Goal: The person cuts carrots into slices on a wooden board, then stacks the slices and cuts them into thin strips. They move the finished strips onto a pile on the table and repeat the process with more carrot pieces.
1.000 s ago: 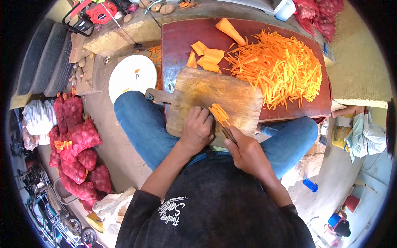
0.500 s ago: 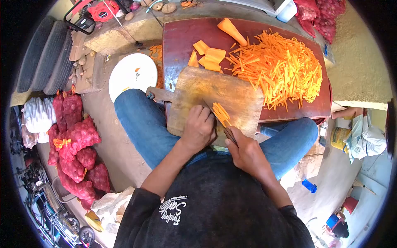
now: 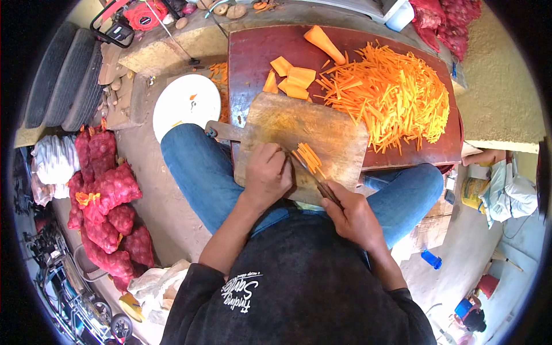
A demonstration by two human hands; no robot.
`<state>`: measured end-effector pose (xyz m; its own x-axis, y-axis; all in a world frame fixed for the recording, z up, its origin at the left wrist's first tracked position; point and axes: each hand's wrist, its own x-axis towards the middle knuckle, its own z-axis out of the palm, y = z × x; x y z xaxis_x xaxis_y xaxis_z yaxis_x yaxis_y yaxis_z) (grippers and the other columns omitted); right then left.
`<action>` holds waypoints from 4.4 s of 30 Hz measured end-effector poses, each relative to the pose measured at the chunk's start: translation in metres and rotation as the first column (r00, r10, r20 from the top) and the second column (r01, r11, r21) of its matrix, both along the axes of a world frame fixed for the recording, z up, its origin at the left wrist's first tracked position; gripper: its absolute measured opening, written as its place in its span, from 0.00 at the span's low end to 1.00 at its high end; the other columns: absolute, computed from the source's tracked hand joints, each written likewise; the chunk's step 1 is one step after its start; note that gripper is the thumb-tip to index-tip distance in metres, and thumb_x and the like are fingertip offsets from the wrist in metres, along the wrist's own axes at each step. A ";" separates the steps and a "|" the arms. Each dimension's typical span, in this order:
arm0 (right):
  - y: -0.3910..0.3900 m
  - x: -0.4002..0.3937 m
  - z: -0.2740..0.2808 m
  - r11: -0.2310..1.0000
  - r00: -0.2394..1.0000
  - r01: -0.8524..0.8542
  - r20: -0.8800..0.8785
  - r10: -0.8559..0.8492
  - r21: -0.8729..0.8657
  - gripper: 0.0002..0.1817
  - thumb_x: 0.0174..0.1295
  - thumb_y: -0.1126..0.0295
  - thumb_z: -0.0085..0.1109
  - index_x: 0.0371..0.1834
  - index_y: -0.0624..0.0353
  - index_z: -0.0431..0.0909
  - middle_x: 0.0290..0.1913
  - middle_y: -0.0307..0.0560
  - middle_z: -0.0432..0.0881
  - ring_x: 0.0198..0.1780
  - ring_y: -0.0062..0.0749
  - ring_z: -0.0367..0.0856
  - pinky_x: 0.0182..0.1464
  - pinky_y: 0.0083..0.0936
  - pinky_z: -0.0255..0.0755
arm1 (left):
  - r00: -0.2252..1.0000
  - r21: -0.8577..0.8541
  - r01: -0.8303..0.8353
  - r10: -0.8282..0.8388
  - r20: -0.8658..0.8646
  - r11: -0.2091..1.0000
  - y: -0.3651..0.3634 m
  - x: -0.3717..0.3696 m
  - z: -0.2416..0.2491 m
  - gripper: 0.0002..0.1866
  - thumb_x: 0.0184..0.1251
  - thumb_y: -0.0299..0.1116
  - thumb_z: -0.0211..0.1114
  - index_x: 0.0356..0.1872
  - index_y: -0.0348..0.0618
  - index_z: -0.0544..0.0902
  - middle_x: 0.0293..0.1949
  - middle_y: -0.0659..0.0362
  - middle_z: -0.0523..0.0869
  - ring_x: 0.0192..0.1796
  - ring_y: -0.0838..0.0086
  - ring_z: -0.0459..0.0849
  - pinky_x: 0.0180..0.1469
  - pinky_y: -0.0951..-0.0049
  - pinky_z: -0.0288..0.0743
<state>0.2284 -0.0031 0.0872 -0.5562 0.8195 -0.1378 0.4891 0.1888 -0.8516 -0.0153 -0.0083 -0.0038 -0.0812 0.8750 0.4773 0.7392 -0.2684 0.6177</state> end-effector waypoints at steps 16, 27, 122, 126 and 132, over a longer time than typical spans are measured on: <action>0.046 0.016 -0.008 0.994 0.995 0.087 0.050 -0.091 0.069 0.20 0.77 0.69 0.71 0.68 0.62 0.84 0.46 0.70 0.91 0.50 0.71 0.92 0.49 0.52 0.85 | 0.998 -0.112 0.001 -0.007 -0.055 0.994 0.015 -0.015 0.003 0.06 0.62 0.25 0.78 0.38 0.39 0.90 0.37 0.49 0.86 0.44 0.47 0.87 0.48 0.49 0.79; 0.017 0.014 -0.022 0.976 0.999 -0.010 0.055 -0.002 0.220 0.23 0.75 0.70 0.73 0.69 0.71 0.84 0.49 0.70 0.93 0.52 0.66 0.94 0.55 0.47 0.86 | 0.945 -0.209 -0.091 0.018 -0.327 0.974 0.156 -0.033 0.019 0.24 0.66 0.40 0.84 0.60 0.39 0.94 0.51 0.40 0.94 0.55 0.43 0.91 0.58 0.46 0.85; 0.009 0.031 -0.004 0.995 0.997 0.077 -0.019 -0.076 0.071 0.17 0.78 0.74 0.69 0.65 0.66 0.83 0.45 0.68 0.89 0.47 0.71 0.89 0.48 0.47 0.82 | 0.930 -0.268 0.318 -0.354 -0.098 0.909 0.031 -0.028 0.019 0.20 0.59 0.35 0.85 0.52 0.41 0.91 0.52 0.50 0.86 0.60 0.49 0.83 0.62 0.49 0.78; 0.010 0.021 -0.002 0.995 0.996 0.071 -0.056 -0.068 0.064 0.15 0.77 0.73 0.70 0.63 0.64 0.82 0.42 0.70 0.87 0.48 0.76 0.87 0.48 0.55 0.81 | 0.927 -0.277 0.312 -0.356 -0.122 0.909 0.013 -0.011 0.018 0.21 0.59 0.33 0.86 0.52 0.40 0.90 0.54 0.48 0.84 0.58 0.46 0.82 0.61 0.49 0.78; 0.013 0.008 -0.006 0.997 0.995 0.043 -0.090 -0.038 0.056 0.18 0.77 0.73 0.70 0.66 0.63 0.82 0.45 0.71 0.89 0.50 0.76 0.87 0.50 0.54 0.82 | 0.968 -0.226 0.151 -0.190 -0.163 0.962 -0.007 0.020 0.011 0.24 0.63 0.32 0.84 0.59 0.35 0.89 0.53 0.45 0.79 0.55 0.47 0.79 0.57 0.52 0.78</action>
<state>0.2366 0.0101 0.0816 -0.5300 0.8470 -0.0413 0.4205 0.2202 -0.8802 0.0047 -0.0158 0.0073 0.1489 0.9503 0.2734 0.7983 -0.2787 0.5338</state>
